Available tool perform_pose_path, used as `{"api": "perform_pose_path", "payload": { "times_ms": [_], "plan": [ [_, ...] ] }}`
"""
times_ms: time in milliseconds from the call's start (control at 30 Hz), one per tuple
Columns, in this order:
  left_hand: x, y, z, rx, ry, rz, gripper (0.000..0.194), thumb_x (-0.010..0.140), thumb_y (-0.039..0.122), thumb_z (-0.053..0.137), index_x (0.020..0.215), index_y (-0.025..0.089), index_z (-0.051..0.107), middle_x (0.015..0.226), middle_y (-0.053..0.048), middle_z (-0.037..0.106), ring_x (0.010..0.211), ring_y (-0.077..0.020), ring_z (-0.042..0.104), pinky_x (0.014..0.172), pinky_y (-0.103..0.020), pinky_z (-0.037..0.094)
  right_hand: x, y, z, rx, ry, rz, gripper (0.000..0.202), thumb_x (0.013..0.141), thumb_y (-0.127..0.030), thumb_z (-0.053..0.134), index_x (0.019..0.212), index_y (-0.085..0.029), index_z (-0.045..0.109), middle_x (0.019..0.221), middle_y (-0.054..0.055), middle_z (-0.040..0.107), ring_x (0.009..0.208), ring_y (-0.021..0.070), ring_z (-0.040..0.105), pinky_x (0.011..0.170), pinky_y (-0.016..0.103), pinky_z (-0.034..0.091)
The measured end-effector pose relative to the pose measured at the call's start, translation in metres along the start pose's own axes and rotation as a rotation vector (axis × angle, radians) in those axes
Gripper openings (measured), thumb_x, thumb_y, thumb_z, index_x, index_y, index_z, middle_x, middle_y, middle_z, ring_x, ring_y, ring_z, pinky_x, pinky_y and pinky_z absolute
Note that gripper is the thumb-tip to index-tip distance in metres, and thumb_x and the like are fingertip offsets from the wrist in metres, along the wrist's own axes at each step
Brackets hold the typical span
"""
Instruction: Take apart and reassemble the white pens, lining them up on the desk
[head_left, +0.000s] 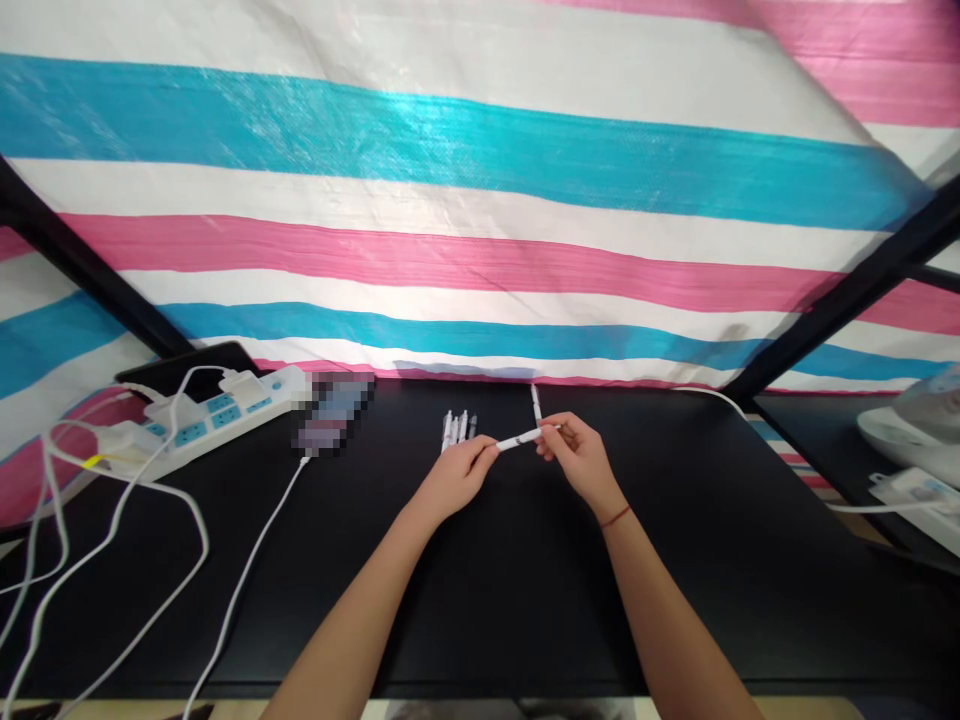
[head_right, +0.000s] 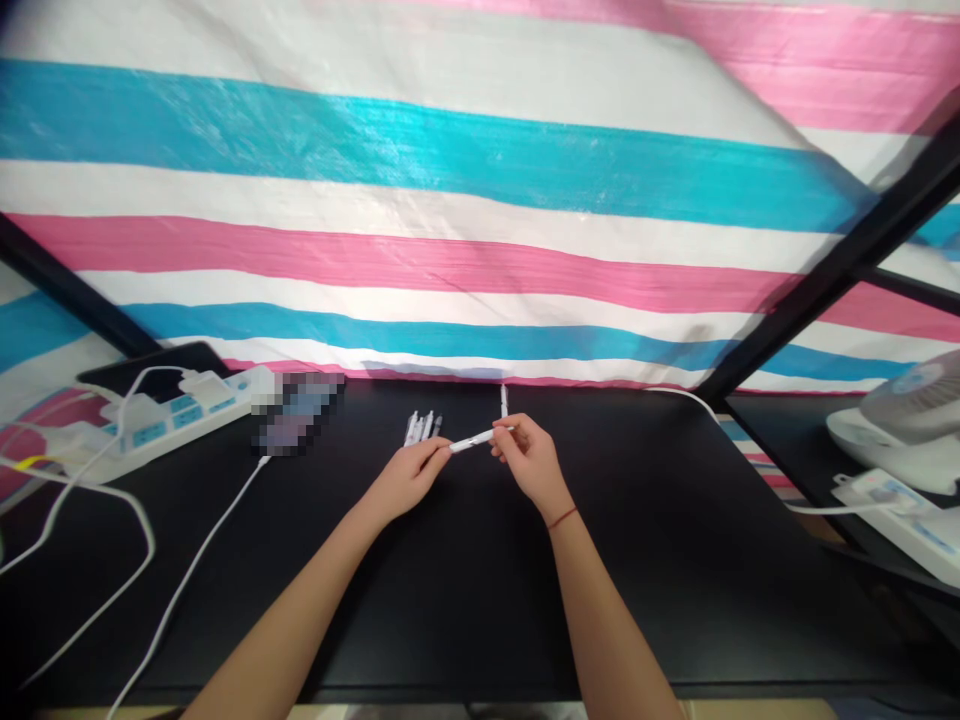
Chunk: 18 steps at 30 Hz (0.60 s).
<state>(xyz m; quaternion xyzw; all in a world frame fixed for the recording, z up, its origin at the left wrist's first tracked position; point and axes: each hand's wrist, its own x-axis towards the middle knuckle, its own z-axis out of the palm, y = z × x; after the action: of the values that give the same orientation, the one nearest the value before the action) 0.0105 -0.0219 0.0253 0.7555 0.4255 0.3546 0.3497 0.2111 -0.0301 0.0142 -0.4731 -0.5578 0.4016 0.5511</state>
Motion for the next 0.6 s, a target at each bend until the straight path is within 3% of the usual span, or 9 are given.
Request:
{"api": "perform_pose_path", "payload": {
  "times_ms": [200,300,400,600],
  "plan": [
    [-0.001,0.001,0.006,0.045,-0.012,0.034,0.023,0.086,0.034,0.044,0.086,0.023,0.065,0.073,-0.001,0.064,0.069,-0.0192,0.058,0.064,-0.026,0.038,0.001,0.001,0.000,-0.042,0.065,0.026,0.031,0.083,-0.046,0.053,0.069,-0.019,0.051,0.052,-0.001,0.056,0.051,0.0135,0.055,0.053,0.027,0.046],
    [-0.002,0.002,0.012,0.037,-0.004,0.010,0.023,0.087,0.033,0.043,0.091,0.023,0.062,0.073,-0.001,0.063,0.067,-0.0183,0.058,0.063,-0.026,0.039,0.003,0.002,0.003,0.057,0.111,0.041,0.029,0.080,-0.047,0.057,0.086,-0.019,0.051,0.057,-0.001,0.059,0.053,0.0149,0.058,0.049,0.026,0.047],
    [-0.004,0.003,0.018,0.004,-0.033,-0.047,0.022,0.088,0.035,0.041,0.096,0.023,0.058,0.074,0.000,0.064,0.065,-0.0164,0.058,0.063,-0.026,0.040,0.003,0.002,0.009,0.150,0.138,0.036,0.044,0.075,-0.045,0.063,0.106,-0.021,0.042,0.069,0.000,0.063,0.055,0.0150,0.061,0.047,0.025,0.049],
    [-0.006,0.005,0.024,-0.133,-0.160,-0.156,0.024,0.087,0.038,0.042,0.101,0.021,0.052,0.081,0.000,0.067,0.059,-0.0120,0.058,0.061,-0.025,0.043,0.002,0.000,0.015,0.204,0.200,0.013,0.040,0.075,-0.040,0.065,0.102,-0.021,0.043,0.079,0.001,0.066,0.057,0.0140,0.062,0.053,0.029,0.055]
  ]
}}
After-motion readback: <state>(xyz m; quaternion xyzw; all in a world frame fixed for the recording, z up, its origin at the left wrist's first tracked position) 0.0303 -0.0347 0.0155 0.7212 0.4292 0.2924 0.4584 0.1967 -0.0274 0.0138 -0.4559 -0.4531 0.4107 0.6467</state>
